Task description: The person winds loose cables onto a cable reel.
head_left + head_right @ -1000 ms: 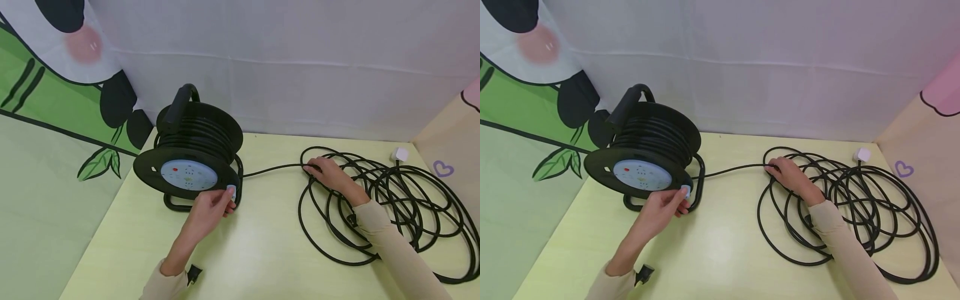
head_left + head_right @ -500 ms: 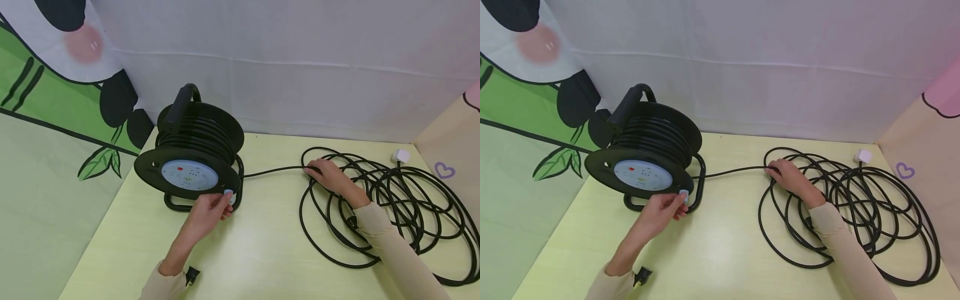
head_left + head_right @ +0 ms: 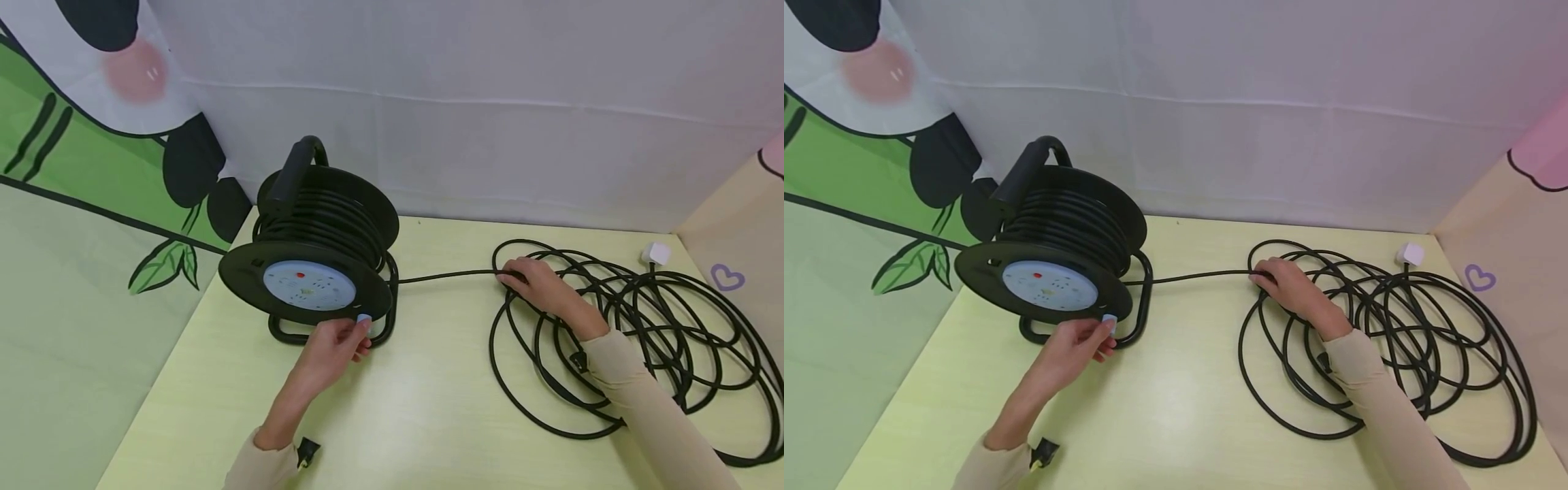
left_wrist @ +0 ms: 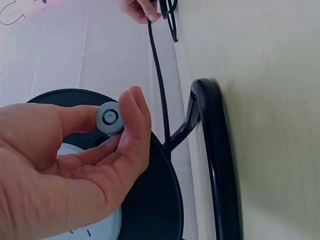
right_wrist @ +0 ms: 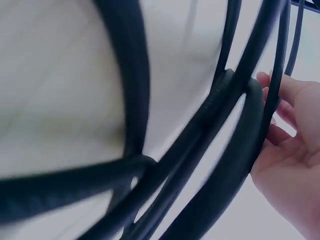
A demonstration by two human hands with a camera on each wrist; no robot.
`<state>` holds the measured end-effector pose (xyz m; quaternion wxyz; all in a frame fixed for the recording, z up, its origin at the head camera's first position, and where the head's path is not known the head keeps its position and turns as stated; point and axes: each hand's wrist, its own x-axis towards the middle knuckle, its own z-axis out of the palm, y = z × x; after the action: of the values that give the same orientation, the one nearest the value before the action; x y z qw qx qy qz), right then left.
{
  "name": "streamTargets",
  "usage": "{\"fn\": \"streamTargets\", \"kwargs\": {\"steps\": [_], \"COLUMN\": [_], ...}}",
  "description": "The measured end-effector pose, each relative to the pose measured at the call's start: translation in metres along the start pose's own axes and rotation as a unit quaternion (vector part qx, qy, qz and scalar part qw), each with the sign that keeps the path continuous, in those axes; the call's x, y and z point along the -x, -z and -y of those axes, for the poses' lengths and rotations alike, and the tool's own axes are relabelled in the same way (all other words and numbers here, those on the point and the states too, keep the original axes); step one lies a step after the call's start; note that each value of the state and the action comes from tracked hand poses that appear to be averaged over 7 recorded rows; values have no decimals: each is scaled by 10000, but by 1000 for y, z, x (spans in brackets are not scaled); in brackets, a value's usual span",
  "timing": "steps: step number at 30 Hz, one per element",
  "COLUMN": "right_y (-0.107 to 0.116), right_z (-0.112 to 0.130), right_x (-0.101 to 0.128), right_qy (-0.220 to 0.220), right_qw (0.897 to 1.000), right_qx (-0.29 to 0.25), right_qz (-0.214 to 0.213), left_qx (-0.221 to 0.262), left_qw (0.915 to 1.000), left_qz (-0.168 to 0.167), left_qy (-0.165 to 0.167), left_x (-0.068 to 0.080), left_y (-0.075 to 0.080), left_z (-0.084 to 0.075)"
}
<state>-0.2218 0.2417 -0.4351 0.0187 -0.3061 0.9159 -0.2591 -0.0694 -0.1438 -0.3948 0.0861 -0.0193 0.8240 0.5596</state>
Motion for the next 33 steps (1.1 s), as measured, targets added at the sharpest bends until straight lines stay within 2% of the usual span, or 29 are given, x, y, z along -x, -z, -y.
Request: {"fn": "streamTargets", "kwargs": {"steps": [6,18,24,33], "right_y": [10,28,39,52], "right_z": [2,13,19,20], "right_x": [0,1,1,9], "right_qy": [-220,-367,-768,-978], "right_qw": [9998,9982,9953,9935], "right_qx": [-5,-177,-445,-411], "right_qz": [27,-430,-389,-423], "left_qx": [31,109,137,306], "left_qw": [10000,9997,9993,9983], "left_qz": [42,-74,-66,-114], "left_qy": [34,207,338,489], "left_x": [0,0,-1,-1], "left_y": [4,11,15,21], "left_z": [5,16,20,27]}}
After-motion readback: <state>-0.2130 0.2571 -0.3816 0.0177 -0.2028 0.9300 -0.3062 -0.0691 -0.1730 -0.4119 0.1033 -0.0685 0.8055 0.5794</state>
